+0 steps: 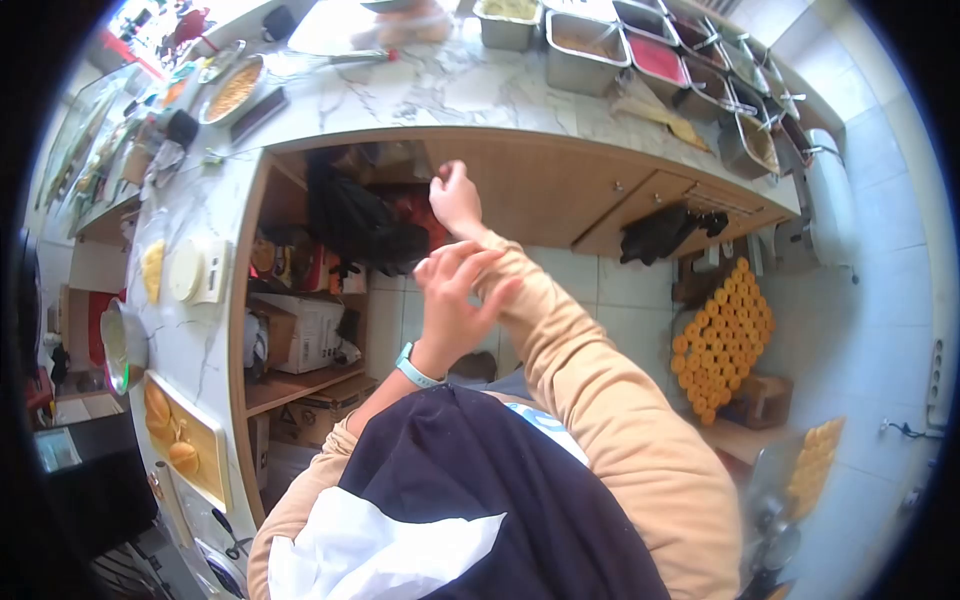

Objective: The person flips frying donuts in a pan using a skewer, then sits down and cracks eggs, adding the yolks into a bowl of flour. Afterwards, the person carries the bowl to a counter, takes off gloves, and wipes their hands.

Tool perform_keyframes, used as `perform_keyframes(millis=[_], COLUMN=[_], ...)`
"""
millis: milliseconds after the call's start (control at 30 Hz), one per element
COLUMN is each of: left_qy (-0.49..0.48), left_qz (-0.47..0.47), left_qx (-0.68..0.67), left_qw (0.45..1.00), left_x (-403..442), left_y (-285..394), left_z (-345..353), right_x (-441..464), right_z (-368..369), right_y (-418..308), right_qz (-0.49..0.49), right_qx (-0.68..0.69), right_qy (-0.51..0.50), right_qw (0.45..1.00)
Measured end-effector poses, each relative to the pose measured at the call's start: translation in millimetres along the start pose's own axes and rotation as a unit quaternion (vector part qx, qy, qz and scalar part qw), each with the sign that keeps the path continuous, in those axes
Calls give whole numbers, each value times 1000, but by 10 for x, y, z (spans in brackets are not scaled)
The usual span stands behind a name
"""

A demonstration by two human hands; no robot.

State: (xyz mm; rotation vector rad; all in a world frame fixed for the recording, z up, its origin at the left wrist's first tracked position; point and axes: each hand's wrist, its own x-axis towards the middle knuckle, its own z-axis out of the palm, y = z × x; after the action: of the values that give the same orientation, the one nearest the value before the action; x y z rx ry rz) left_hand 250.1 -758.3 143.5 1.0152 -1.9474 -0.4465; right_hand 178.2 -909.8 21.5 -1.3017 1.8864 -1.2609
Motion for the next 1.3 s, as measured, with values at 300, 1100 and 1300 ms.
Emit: perform_keyframes(millis=[300, 1100, 1300], left_qy=[-1, 97, -50], left_qz=[-46, 30, 87], left_qx=[-308, -111, -149], left_qw=[950, 989, 984], left_x=[638, 472, 302], left_y=[407, 123, 63], left_z=[-915, -1704, -1534], right_x=[583, -171, 608], right_z=[-27, -634, -303], right_y=[-1629, -2453, -2904], right_qz=[-497, -26, 8], right_qx=[-440, 445, 535], right_qy=[-58, -303, -169], right_qw=[746, 843, 828])
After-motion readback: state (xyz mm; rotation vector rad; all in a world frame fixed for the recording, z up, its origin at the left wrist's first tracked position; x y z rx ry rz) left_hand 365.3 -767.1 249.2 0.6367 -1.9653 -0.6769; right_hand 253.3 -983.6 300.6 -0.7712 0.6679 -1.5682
